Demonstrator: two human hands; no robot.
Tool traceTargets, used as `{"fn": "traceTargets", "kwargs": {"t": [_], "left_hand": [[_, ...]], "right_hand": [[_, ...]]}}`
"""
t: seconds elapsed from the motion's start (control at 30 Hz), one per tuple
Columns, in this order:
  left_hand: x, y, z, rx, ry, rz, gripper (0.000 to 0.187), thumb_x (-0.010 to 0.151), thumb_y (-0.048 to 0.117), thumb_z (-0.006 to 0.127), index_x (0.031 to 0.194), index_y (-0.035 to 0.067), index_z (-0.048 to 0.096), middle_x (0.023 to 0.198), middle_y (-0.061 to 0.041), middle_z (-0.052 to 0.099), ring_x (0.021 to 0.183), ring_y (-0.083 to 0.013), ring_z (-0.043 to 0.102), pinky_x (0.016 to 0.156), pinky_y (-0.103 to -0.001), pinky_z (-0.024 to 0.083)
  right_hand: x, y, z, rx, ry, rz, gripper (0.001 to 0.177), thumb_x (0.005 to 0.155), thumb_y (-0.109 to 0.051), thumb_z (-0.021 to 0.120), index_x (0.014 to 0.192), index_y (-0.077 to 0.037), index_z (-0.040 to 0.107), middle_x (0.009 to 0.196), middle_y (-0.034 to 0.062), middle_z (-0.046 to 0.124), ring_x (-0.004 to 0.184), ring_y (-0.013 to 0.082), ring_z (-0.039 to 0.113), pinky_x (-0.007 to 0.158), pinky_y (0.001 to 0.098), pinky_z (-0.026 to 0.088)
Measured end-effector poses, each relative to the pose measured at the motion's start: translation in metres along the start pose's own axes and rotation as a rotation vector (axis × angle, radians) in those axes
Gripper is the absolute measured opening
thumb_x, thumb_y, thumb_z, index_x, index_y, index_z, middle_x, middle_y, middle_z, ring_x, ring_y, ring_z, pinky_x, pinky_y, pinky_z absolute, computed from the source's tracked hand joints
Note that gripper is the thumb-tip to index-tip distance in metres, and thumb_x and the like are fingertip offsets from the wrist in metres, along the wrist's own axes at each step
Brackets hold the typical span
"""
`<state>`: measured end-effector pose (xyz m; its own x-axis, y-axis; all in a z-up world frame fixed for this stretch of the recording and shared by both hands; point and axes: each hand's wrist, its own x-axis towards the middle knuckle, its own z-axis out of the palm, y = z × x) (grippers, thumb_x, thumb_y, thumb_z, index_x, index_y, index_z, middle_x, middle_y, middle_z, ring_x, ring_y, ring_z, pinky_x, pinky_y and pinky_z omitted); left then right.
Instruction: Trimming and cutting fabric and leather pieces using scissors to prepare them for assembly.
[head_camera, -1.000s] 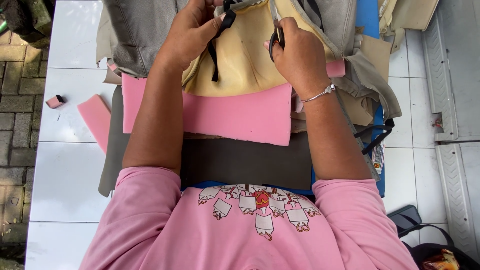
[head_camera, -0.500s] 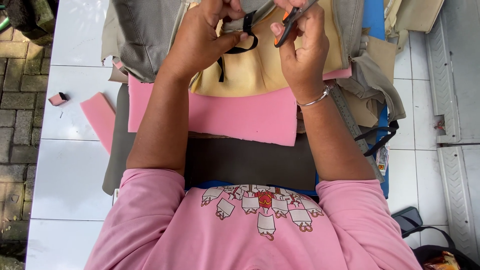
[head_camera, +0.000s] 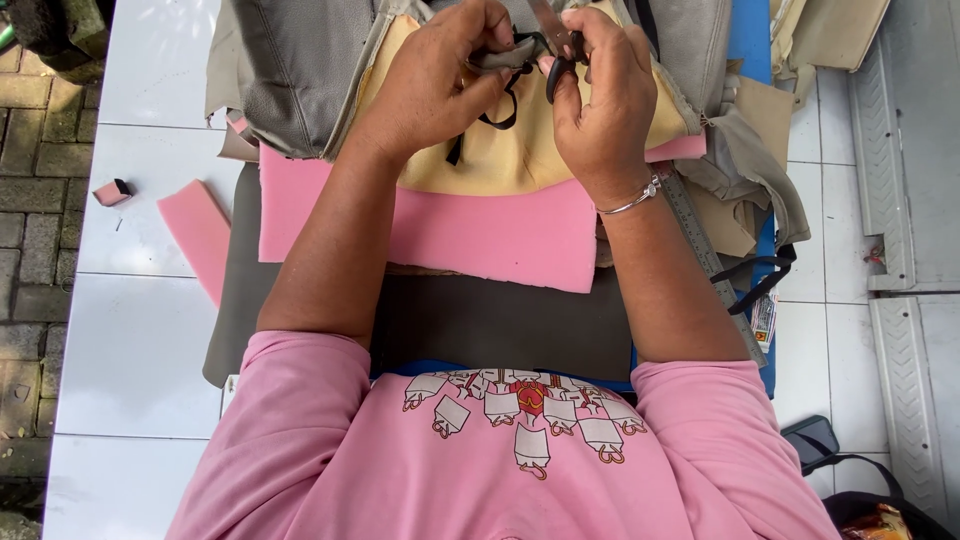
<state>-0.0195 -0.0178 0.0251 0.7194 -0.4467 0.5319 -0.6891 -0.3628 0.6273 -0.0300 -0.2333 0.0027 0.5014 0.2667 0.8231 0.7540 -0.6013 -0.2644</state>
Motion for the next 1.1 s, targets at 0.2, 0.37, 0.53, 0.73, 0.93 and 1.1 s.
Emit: {"fn": "traceTargets", "kwargs": {"t": [0.2,0.37,0.53,0.73,0.93,1.1], "left_hand": [[0.001,-0.011,0.008,0.063,0.126,0.007,0.018,0.086,0.005,0.059,0.097,0.01,0.046,0.091,-0.002,0.054,0.083,-0.0222,0.049,0.071,-0.037,0.04],[0.0,-0.008,0.007,0.017,0.146,0.018,0.019,0.089,0.002,0.055,0.107,0.01,0.056,0.094,-0.001,0.058,0.088,-0.0209,0.051,0.077,-0.036,0.044],[0.002,-0.008,0.007,-0.057,0.12,-0.005,0.023,0.087,0.002,0.053,0.108,0.01,0.055,0.095,-0.001,0.061,0.091,-0.0194,0.053,0.08,-0.035,0.044],[0.001,-0.012,0.006,-0.047,0.011,0.201,0.034,0.089,-0.001,0.057,0.121,0.006,0.051,0.102,-0.004,0.063,0.095,-0.0253,0.06,0.09,-0.039,0.046],[0.0,-0.019,0.01,-0.026,0.009,0.149,0.024,0.093,0.004,0.062,0.116,0.008,0.056,0.105,-0.003,0.061,0.095,-0.0225,0.057,0.09,-0.037,0.045],[-0.001,-0.023,0.011,-0.006,0.087,0.092,0.021,0.094,0.006,0.062,0.115,0.008,0.058,0.103,-0.004,0.063,0.095,-0.0213,0.057,0.083,-0.035,0.046]], "right_hand": [[0.002,-0.001,-0.006,0.765,-0.481,0.408,0.038,0.096,0.011,0.069,0.126,-0.003,0.05,0.113,0.0072,0.065,0.092,0.0101,0.063,0.092,0.0232,0.054],[0.008,-0.007,-0.007,0.717,-0.254,0.412,0.029,0.103,0.004,0.063,0.126,-0.009,0.052,0.097,0.0067,0.061,0.092,0.0135,0.062,0.088,0.0263,0.054],[0.009,-0.003,-0.006,0.531,-0.019,0.305,0.029,0.108,0.002,0.058,0.128,-0.01,0.041,0.122,0.0169,0.071,0.116,0.0232,0.067,0.092,0.03,0.056],[0.006,-0.005,-0.004,0.434,-0.171,0.242,0.041,0.096,0.008,0.069,0.126,-0.01,0.047,0.124,0.0134,0.074,0.111,0.0189,0.069,0.081,0.0283,0.048],[0.003,-0.004,-0.003,0.062,0.042,0.046,0.03,0.1,0.003,0.072,0.124,-0.006,0.056,0.102,0.0056,0.068,0.083,0.0219,0.046,0.075,0.0328,0.047],[0.001,0.005,-0.011,0.216,-0.053,0.213,0.039,0.096,0.005,0.078,0.126,-0.003,0.054,0.092,0.0062,0.058,0.076,0.0177,0.044,0.077,0.0311,0.045]]}}
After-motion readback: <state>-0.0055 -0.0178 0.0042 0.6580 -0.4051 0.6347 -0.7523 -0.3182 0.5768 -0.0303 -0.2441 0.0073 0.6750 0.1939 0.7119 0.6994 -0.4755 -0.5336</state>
